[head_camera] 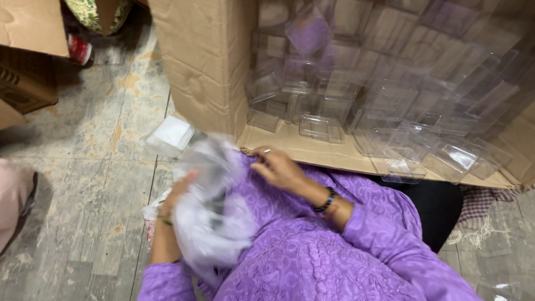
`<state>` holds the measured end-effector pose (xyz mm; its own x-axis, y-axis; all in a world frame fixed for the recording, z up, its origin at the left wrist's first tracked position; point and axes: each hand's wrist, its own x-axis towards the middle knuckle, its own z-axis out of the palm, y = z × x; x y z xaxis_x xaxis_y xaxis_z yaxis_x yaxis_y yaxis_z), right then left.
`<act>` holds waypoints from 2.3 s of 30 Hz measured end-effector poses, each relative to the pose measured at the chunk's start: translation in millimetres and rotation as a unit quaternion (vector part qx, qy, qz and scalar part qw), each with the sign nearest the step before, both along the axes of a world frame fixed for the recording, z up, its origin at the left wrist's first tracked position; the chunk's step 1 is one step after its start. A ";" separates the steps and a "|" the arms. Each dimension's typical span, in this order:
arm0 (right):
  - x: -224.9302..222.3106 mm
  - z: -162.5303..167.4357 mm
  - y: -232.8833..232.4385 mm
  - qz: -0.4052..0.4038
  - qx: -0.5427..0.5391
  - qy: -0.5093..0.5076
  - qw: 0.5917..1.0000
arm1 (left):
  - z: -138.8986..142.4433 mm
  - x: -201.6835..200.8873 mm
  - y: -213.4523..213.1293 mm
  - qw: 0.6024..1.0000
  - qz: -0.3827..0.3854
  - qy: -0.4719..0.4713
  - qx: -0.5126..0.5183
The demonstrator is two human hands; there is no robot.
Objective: The person sits on the floor in front of a large cardboard box filled with clear plastic boxes. They take a plastic box from the pile, place it into a plastic bag, wrap the bag around it, and set the bagged box aside, repeating this for box after box.
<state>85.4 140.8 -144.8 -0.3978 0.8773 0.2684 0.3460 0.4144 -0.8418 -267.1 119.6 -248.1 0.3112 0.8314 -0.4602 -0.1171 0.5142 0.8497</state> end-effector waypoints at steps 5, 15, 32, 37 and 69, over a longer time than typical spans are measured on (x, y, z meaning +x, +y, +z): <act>98.6 -27.7 28.8 -0.164 -0.007 -0.126 0.978 | 0.1 -47.6 14.6 0.949 0.294 0.072 -0.083; 77.2 -52.5 112.8 -0.168 0.057 -0.219 0.959 | 21.7 -10.1 102.9 0.768 0.091 0.619 -0.139; 72.7 21.8 108.3 -0.143 0.251 -0.218 0.932 | 114.4 128.5 42.5 0.995 0.001 0.063 0.079; 105.4 33.2 -4.5 -0.129 0.256 -0.101 0.953 | 118.1 225.9 69.9 0.996 -0.026 -0.088 0.022; 157.2 -2.1 -54.1 -0.064 -0.160 0.272 0.947 | 71.5 289.6 44.0 0.972 -0.118 -0.158 0.129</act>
